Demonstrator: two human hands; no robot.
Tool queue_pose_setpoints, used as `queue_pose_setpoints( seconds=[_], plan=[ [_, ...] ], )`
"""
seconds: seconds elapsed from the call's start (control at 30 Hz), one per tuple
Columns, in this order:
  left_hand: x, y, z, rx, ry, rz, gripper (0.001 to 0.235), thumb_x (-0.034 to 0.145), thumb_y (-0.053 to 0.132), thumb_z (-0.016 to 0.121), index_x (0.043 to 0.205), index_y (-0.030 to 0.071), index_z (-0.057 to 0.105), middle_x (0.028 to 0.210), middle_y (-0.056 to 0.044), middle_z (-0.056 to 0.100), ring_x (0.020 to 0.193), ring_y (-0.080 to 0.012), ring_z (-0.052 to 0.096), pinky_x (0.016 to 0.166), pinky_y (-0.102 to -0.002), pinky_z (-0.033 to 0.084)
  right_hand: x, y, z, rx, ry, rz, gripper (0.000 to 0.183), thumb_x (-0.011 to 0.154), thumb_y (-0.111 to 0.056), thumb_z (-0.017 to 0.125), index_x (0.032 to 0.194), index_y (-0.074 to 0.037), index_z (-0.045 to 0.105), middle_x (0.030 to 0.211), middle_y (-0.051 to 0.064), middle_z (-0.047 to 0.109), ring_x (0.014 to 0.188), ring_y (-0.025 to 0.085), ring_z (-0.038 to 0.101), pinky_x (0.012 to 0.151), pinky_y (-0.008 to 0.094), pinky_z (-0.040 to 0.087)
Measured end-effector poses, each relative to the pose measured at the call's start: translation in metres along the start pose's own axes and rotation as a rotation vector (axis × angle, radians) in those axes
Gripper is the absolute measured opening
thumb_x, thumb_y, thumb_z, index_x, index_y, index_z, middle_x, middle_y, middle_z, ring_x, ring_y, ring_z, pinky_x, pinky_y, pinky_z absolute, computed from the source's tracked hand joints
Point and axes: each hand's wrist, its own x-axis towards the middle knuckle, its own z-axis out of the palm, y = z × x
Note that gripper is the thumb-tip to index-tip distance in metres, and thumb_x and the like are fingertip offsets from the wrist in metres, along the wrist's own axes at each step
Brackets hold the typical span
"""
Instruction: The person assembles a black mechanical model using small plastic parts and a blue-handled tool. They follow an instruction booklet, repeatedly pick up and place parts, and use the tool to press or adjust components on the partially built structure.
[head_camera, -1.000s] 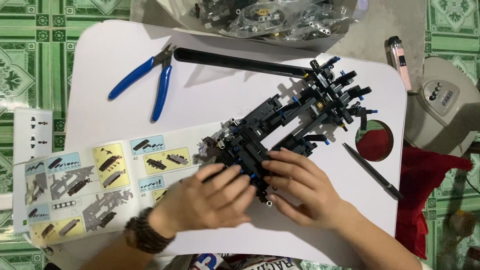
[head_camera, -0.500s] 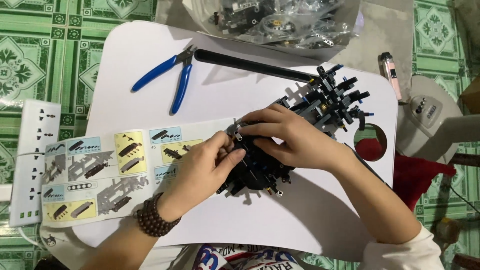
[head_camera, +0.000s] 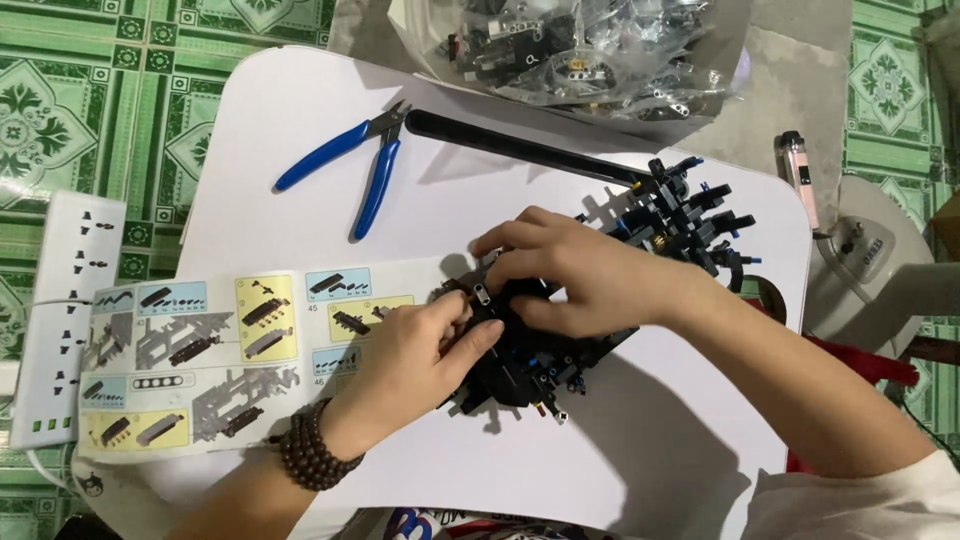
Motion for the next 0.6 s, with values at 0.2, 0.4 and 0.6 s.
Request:
queue_pose_setpoints(
  seconds=[0.2,0.4,0.6],
  plan=[
    [-0.002,-0.008,0.01,0.035,0.054,0.027,0.033,0.087,0.031,0.057,0.062,0.01,0.05,0.041,0.001,0.049,0.029,-0.0116,0.04,0.032,-0.024,0.03,0.004,0.01,0.005,0.042,-0.097,-0.023,0.012,0.076,-0.009,0.062,0.086,-0.006,0.055,0.117,0.012,0.056,0.109,0.03,0.049,0.088,0.039,0.043],
    [-0.001,-0.007,0.011,0.019,0.076,0.001,0.032,0.086,0.031,0.058,0.063,0.01,0.05,0.042,0.002,0.05,0.032,-0.011,0.042,0.033,-0.024,0.032,0.009,0.018,0.003,0.215,-0.164,0.08,0.007,0.075,-0.007,0.057,0.08,-0.004,0.053,0.109,0.008,0.057,0.097,0.025,0.054,0.081,0.033,0.046],
    [-0.001,-0.009,0.012,-0.023,0.076,0.017,0.021,0.085,0.021,0.058,0.069,0.009,0.052,0.046,0.001,0.053,0.034,-0.0107,0.045,0.033,-0.024,0.033,0.006,0.012,0.004,0.346,-0.015,0.143,0.02,0.073,-0.003,0.061,0.091,-0.004,0.054,0.115,0.012,0.056,0.107,0.026,0.057,0.09,0.037,0.047]
  ],
)
